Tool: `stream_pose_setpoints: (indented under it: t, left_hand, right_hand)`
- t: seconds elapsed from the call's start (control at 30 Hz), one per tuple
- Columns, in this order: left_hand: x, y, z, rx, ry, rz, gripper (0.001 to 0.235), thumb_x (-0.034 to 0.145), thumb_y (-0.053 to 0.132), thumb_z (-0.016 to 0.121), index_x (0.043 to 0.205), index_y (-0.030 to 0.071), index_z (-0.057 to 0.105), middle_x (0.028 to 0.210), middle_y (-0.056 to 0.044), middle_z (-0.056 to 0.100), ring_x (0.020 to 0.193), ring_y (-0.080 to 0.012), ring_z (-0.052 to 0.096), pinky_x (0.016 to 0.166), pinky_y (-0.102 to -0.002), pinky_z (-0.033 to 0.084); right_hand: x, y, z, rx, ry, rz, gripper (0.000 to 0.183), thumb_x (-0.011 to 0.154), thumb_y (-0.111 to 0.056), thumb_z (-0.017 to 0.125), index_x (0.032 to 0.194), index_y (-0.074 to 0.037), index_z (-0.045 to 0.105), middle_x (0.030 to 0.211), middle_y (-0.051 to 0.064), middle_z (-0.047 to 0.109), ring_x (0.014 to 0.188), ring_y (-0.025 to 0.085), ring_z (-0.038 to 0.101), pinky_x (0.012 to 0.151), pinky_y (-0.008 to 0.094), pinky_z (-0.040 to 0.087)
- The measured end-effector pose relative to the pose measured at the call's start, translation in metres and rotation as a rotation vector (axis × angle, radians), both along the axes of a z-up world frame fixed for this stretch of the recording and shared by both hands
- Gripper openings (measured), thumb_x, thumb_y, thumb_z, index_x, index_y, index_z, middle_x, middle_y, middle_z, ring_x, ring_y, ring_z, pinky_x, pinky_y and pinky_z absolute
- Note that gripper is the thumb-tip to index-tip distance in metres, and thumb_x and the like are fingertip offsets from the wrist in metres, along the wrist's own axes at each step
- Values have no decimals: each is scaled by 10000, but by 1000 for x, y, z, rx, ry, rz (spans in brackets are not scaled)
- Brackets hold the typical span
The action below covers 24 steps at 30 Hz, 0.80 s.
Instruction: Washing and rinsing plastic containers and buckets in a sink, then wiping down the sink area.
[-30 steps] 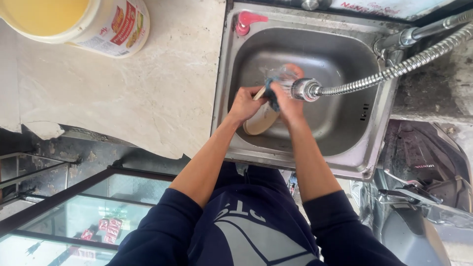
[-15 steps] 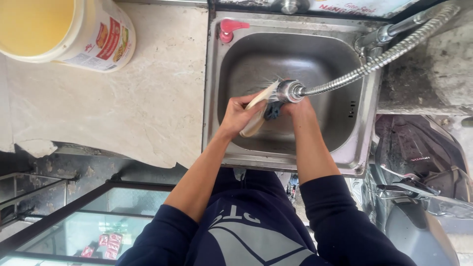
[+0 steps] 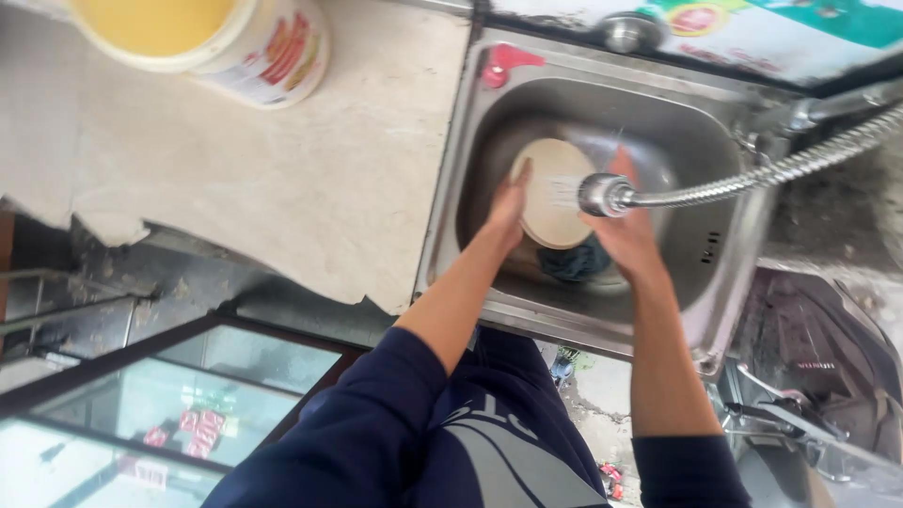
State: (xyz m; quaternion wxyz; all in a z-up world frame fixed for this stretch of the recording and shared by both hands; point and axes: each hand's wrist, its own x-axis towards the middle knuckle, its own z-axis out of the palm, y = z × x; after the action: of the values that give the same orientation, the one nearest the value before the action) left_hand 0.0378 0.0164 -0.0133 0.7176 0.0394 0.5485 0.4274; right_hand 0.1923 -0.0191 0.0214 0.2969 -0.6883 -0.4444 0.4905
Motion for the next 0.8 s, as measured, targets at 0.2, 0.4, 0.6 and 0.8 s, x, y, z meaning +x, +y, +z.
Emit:
stream_pose_setpoints:
  t: [0.2,0.4,0.6,0.8]
  left_hand:
    - [2,14,-54,-103,-90,-11,768,952,466,713,1506,-5,463,1509,-276,481,1406,-394,459,1164,-565,387]
    - [20,4,-140,-109,-293,-360,633,938,433,696,1456,143,477,1315,-217,618,1153,-449,623,899,-668,549]
    - [-24,18,-72,393,643,-600,450,814,263,775,1256,333,731,1190,20,752,1158,-271,703,953,-440,591]
    - [-30,-16,-57,865,1218,-737,641,816,31,599,1344,384,686,1612,-124,392,1524,-527,210,1245,-583,259]
  right_hand:
    - [-10,-28,53,230,106,143,641,886,-158,797,1447,-51,507,1223,155,622,1160,211,588,999,383,508]
    - [-17,3,22,396,-83,46,482,964,-259,802,1359,-87,585,1199,148,651,1193,288,643,1028,430,496]
    - [-7,-10,45,314,-160,43,525,955,-301,807,1377,-89,578,1152,181,680,1114,308,676,957,475,529]
    - [-21,-16,35,258,28,-4,440,1013,-256,717,1378,-83,539,1062,83,604,991,156,596,914,342,547]
